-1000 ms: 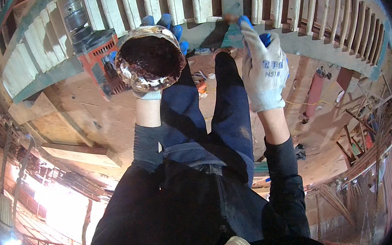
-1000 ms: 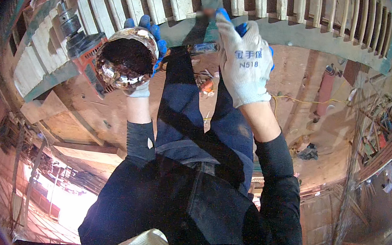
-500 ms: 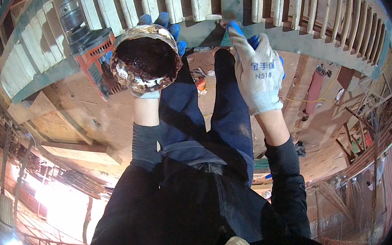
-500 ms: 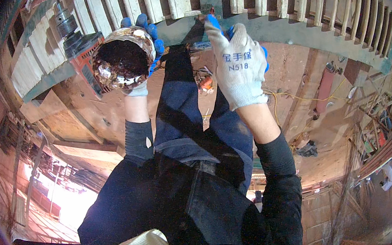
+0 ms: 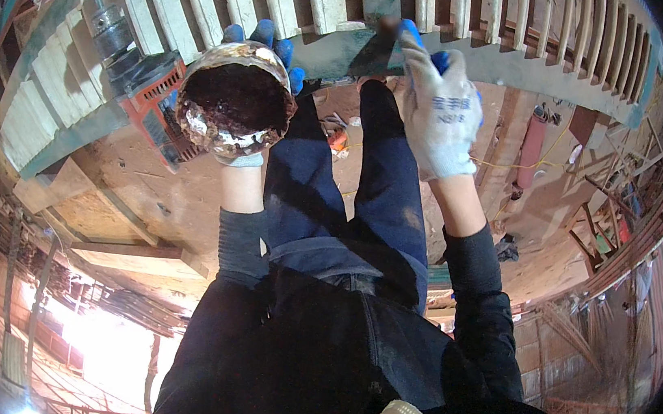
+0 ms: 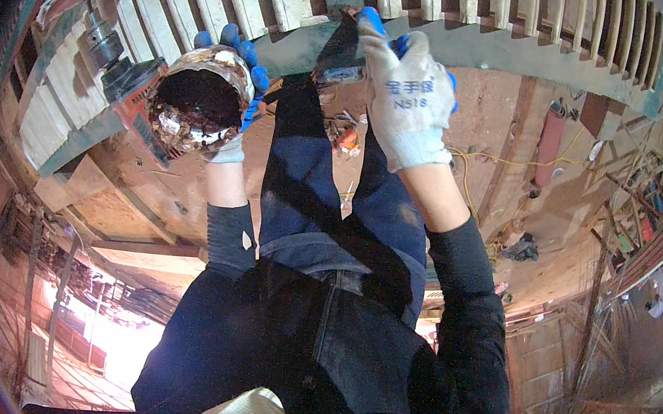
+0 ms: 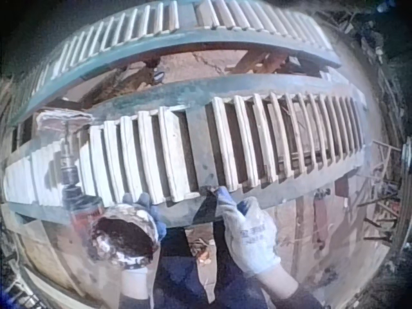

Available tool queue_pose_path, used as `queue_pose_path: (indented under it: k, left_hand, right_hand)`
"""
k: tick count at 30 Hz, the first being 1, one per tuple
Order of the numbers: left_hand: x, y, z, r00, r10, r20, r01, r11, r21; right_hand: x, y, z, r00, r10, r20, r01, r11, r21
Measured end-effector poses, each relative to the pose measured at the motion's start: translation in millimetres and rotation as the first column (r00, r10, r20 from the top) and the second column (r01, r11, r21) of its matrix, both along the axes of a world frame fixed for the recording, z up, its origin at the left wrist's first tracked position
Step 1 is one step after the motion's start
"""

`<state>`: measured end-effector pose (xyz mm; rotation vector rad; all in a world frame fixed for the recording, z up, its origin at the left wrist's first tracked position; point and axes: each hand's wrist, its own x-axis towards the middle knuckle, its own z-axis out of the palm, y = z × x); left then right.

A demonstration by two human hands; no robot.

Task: The person uses a handheld power sander to smooth wooden slats on a green frame, then applies a dark finish with a brush. The person moves between slats and occasionally adjusts position while working.

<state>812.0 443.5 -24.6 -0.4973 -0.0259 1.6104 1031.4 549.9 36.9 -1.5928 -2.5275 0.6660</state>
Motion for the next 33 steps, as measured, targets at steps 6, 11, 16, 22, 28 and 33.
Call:
queue_pose_path:
  k: [6, 11, 16, 22, 28, 33]
  left_hand:
    - [-2.5, 0.2, -2.8, 1.0, -0.007, -0.02, 0.008, 1.0, 0.006]
    - [-4.2, 0.8, -2.8, 0.999, -0.027, -0.041, 0.027, 1.0, 0.002]
    - [-1.6, -0.4, -0.2, 1.0, -0.005, -0.001, 0.005, 1.0, 0.007]
    - [-0.1, 2.7, -4.5, 1.0, 0.003, -0.021, -0.001, 0.996, 0.087]
    - [-0.3, 4.0, -4.8, 1.0, 0.009, 0.001, -0.009, 0.996, 0.084]
    - [-0.1, 1.5, -4.1, 1.0, 0.011, 0.024, -0.013, 0.997, 0.071]
  right_hand:
    - [4.8, -10.7, 5.5, 1.0, 0.019, -0.02, -0.02, 0.997, -0.071]
    - [-2.7, -1.9, -2.3, 0.998, 0.01, 0.057, -0.011, 1.0, 0.021]
    - [5.9, -11.8, 12.1, 1.0, 0.023, -0.006, -0.023, 0.996, -0.08]
    - [18.6, -6.1, -1.0, 0.999, 0.029, -0.014, -0.029, 0.999, 0.029]
    - [17.6, -22.6, 0.0, 0.994, 0.067, 0.085, -0.068, 0.998, 0.013]
    - [14.7, -9.7, -1.0, 0.999, 0.038, 0.004, -0.038, 0.997, 0.063]
